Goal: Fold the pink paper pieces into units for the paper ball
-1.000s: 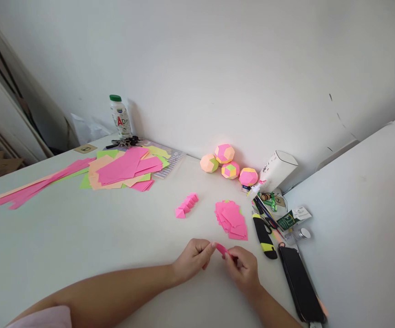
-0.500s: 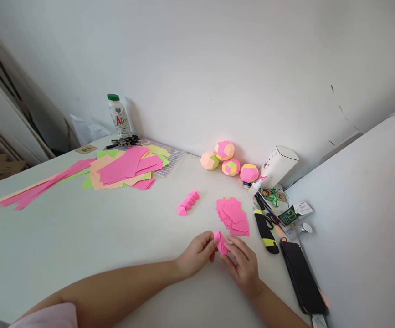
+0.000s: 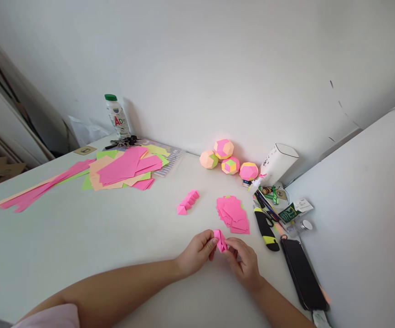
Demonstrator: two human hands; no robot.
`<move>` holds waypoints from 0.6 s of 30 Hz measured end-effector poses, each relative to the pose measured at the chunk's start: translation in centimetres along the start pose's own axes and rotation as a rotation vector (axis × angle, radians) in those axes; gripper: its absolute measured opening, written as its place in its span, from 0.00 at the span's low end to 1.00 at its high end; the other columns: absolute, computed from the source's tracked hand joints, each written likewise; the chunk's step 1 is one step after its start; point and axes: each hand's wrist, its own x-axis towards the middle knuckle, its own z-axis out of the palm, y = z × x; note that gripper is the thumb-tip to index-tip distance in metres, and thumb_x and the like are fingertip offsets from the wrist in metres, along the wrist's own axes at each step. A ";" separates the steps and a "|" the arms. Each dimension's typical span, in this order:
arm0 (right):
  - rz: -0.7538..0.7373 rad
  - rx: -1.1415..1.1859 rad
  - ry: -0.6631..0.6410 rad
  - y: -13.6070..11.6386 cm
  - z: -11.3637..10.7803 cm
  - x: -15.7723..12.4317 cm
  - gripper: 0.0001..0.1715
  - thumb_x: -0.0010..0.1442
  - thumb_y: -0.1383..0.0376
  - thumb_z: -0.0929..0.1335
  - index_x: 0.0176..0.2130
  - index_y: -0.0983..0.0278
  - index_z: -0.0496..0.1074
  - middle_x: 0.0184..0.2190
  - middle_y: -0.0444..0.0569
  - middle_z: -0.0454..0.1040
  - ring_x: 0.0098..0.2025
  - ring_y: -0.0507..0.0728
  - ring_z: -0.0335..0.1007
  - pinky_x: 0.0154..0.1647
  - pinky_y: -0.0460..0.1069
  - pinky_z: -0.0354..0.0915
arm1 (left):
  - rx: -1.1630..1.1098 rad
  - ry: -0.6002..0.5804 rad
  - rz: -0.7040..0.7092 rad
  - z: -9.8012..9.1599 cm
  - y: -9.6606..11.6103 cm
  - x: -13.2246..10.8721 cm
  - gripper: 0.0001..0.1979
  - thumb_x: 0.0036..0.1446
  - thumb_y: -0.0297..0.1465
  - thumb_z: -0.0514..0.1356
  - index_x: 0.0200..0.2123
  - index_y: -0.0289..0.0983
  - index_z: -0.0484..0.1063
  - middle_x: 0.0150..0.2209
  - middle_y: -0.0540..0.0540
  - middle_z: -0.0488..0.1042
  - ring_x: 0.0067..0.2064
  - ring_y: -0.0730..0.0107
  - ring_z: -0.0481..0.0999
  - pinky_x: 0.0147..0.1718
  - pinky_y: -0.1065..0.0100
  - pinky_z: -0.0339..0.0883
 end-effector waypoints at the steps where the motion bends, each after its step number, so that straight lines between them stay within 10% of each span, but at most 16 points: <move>1: 0.003 -0.010 -0.003 0.0 0.0 -0.1 0.09 0.60 0.66 0.63 0.41 0.63 0.69 0.31 0.51 0.75 0.24 0.52 0.68 0.25 0.46 0.67 | -0.001 0.000 -0.002 0.0 0.0 0.0 0.20 0.58 0.48 0.47 0.28 0.37 0.62 0.20 0.53 0.64 0.22 0.75 0.59 0.23 0.72 0.55; 11: 0.029 0.025 -0.011 -0.1 -0.1 0.0 0.07 0.58 0.64 0.65 0.37 0.64 0.70 0.25 0.48 0.74 0.22 0.52 0.67 0.24 0.46 0.66 | -0.037 0.016 -0.029 0.1 0.1 0.0 0.19 0.57 0.47 0.50 0.27 0.37 0.60 0.19 0.54 0.62 0.22 0.75 0.59 0.23 0.72 0.54; 18: 0.323 0.423 -0.081 0.5 0.6 0.3 0.07 0.56 0.63 0.67 0.30 0.64 0.72 0.24 0.47 0.74 0.19 0.51 0.68 0.20 0.46 0.67 | -0.128 0.006 -0.079 0.2 1.0 -0.2 0.17 0.54 0.45 0.55 0.31 0.36 0.65 0.22 0.54 0.64 0.22 0.78 0.61 0.22 0.73 0.55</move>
